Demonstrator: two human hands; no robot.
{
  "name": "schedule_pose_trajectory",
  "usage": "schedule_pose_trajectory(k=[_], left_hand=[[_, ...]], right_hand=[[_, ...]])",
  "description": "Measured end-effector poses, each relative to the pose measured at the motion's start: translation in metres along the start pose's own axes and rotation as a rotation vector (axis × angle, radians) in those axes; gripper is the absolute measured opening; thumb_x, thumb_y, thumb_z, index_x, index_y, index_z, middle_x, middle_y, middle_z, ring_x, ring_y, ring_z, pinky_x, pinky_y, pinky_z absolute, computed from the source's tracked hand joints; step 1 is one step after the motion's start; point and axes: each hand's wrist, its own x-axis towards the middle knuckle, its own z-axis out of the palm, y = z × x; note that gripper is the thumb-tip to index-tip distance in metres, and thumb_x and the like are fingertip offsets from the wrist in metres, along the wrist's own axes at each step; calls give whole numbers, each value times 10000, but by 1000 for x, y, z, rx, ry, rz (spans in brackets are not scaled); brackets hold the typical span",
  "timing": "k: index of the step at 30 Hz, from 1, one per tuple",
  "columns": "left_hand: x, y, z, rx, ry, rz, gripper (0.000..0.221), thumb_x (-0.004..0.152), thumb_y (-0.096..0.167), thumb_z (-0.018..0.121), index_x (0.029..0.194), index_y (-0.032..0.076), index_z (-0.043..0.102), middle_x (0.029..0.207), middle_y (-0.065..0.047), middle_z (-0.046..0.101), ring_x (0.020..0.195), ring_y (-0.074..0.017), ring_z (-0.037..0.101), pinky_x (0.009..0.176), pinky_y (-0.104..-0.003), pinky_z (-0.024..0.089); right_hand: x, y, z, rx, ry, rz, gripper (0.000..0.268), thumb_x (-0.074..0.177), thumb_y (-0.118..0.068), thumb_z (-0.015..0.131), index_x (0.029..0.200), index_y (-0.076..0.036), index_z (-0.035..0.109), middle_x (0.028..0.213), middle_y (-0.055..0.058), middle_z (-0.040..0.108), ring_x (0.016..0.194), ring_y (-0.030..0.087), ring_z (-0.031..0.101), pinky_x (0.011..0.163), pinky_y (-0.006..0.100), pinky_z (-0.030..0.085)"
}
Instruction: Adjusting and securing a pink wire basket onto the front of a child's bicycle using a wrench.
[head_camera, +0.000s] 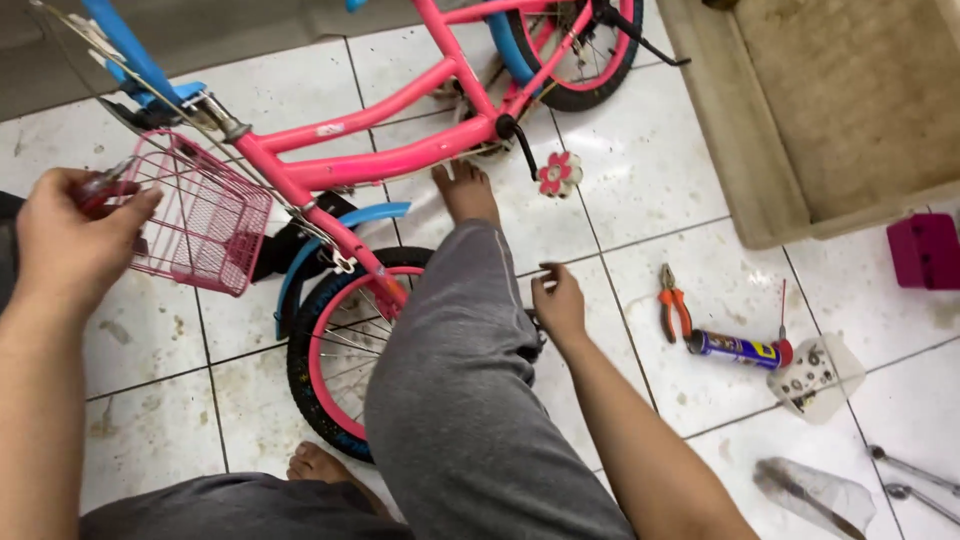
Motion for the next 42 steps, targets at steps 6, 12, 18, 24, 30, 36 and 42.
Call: schedule_pose_trajectory(k=[6, 12, 18, 24, 30, 36, 42], left_hand=[[3, -83, 21, -112, -38, 91, 396, 1144, -125, 733, 1390, -199, 431, 1141, -307, 604, 879, -353, 649, 732, -403, 550], [26, -169, 38, -136, -200, -48, 182, 1259, 70, 631, 1376, -69, 619, 1156, -194, 639, 1003, -298, 610, 879, -428, 505], [29, -171, 36, -138, -192, -1, 332, 1438, 195, 544, 1297, -93, 627, 1070, -160, 604, 902, -267, 595, 794, -385, 515], [22, -153, 31, -79, -190, -41, 375, 1435, 266, 511, 1360, -74, 649, 1129, -159, 639, 921, -273, 614, 769, -401, 524], [33, -199, 44, -179, -185, 68, 301, 1466, 167, 510, 1343, -91, 606, 1095, -150, 569, 921, -250, 565, 822, -368, 510], [3, -101, 21, 22, -146, -172, 429, 1423, 317, 516, 1261, -48, 674, 1047, -196, 658, 895, -324, 640, 789, -470, 530], [13, -126, 27, -3, -171, -77, 401, 1422, 281, 535, 1301, -83, 652, 1095, -210, 630, 970, -342, 621, 866, -497, 505]], right_hand=[[-58, 81, 7, -232, -69, -26, 491, 854, -288, 732, 1299, -102, 637, 1305, 174, 561, 1187, 366, 543, 997, 452, 482], [-72, 124, 4, -394, -280, 141, 869, 720, -351, 892, 1477, -254, 477, 1417, 171, 415, 1252, 396, 455, 1052, 486, 456], [-68, 131, 8, -225, -132, 227, 734, 783, -337, 833, 1428, -160, 528, 1354, 175, 504, 1248, 378, 499, 1063, 467, 438], [-78, 100, 23, -244, 13, 11, 614, 881, -253, 703, 1433, -85, 492, 1443, 217, 464, 1307, 404, 454, 1057, 481, 430], [-81, 92, 39, -592, -302, -78, 640, 929, -433, 608, 1538, -368, 423, 1654, 144, 229, 1476, 401, 254, 1060, 548, 359], [-70, 119, 25, -497, -208, -168, 552, 891, -229, 630, 1441, -232, 585, 1664, 124, 293, 1519, 357, 295, 1138, 478, 386], [-65, 114, 11, -614, -111, -30, 422, 926, -236, 625, 1348, -212, 635, 1654, 90, 313, 1536, 309, 238, 1225, 640, 157]])
